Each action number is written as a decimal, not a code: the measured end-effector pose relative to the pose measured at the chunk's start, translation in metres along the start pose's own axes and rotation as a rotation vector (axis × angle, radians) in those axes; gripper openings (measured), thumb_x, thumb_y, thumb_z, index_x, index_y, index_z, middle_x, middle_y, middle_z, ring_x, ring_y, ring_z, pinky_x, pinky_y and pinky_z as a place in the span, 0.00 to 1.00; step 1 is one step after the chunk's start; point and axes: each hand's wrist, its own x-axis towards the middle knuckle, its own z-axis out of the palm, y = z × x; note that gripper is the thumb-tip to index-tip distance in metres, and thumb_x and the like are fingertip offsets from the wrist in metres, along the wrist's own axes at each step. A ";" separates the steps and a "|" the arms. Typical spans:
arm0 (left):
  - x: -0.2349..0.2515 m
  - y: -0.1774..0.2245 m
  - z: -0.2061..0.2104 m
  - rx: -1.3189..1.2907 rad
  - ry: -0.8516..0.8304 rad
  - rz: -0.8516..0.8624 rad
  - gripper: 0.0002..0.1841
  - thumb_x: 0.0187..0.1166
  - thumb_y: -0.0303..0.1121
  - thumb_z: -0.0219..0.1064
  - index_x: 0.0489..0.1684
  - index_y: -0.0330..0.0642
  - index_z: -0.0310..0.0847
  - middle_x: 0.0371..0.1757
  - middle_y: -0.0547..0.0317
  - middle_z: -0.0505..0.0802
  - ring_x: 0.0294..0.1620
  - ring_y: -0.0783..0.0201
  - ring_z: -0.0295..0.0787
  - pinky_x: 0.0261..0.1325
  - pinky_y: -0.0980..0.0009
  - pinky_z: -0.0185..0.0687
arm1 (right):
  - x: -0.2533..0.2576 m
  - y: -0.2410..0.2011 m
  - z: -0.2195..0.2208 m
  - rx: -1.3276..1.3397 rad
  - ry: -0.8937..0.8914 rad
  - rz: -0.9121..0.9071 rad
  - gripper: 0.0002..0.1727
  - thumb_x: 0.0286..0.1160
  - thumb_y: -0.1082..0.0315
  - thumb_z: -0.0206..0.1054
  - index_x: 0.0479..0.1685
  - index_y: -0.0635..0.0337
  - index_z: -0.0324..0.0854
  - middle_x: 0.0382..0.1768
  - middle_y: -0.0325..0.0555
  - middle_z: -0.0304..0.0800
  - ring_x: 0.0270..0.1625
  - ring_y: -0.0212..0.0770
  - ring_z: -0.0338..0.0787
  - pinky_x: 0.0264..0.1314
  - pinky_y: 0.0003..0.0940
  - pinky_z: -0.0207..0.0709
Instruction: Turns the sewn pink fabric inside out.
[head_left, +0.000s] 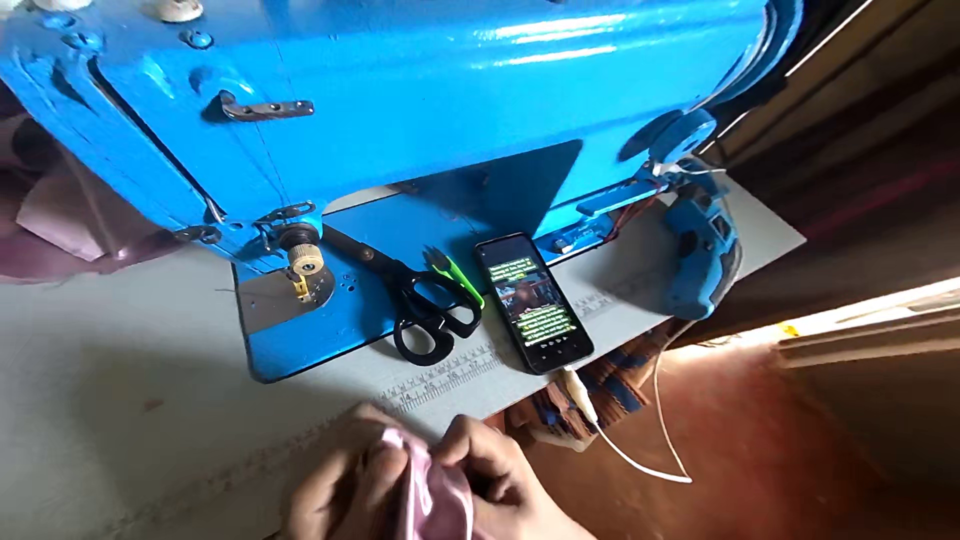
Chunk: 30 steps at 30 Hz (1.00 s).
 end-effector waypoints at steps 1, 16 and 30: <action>0.001 -0.002 0.005 0.044 0.057 -0.026 0.12 0.90 0.41 0.59 0.42 0.51 0.87 0.40 0.79 0.91 0.43 0.88 0.86 0.48 0.89 0.81 | -0.003 0.004 0.001 0.089 0.032 0.047 0.07 0.80 0.75 0.62 0.52 0.57 0.74 0.37 0.29 0.87 0.41 0.11 0.83 0.47 0.10 0.76; 0.012 -0.008 0.016 0.012 0.178 -0.094 0.06 0.79 0.35 0.72 0.43 0.46 0.94 0.43 0.74 0.94 0.46 0.81 0.88 0.53 0.85 0.85 | -0.011 -0.004 -0.015 -0.065 0.095 0.071 0.22 0.82 0.78 0.58 0.74 0.66 0.78 0.63 0.36 0.91 0.62 0.21 0.87 0.69 0.21 0.80; -0.004 -0.004 0.023 0.044 0.124 -0.120 0.06 0.81 0.36 0.70 0.34 0.48 0.90 0.39 0.77 0.93 0.41 0.85 0.87 0.46 0.87 0.84 | -0.012 -0.008 -0.009 0.006 0.117 0.091 0.13 0.81 0.79 0.59 0.61 0.67 0.80 0.49 0.35 0.93 0.51 0.17 0.87 0.59 0.17 0.81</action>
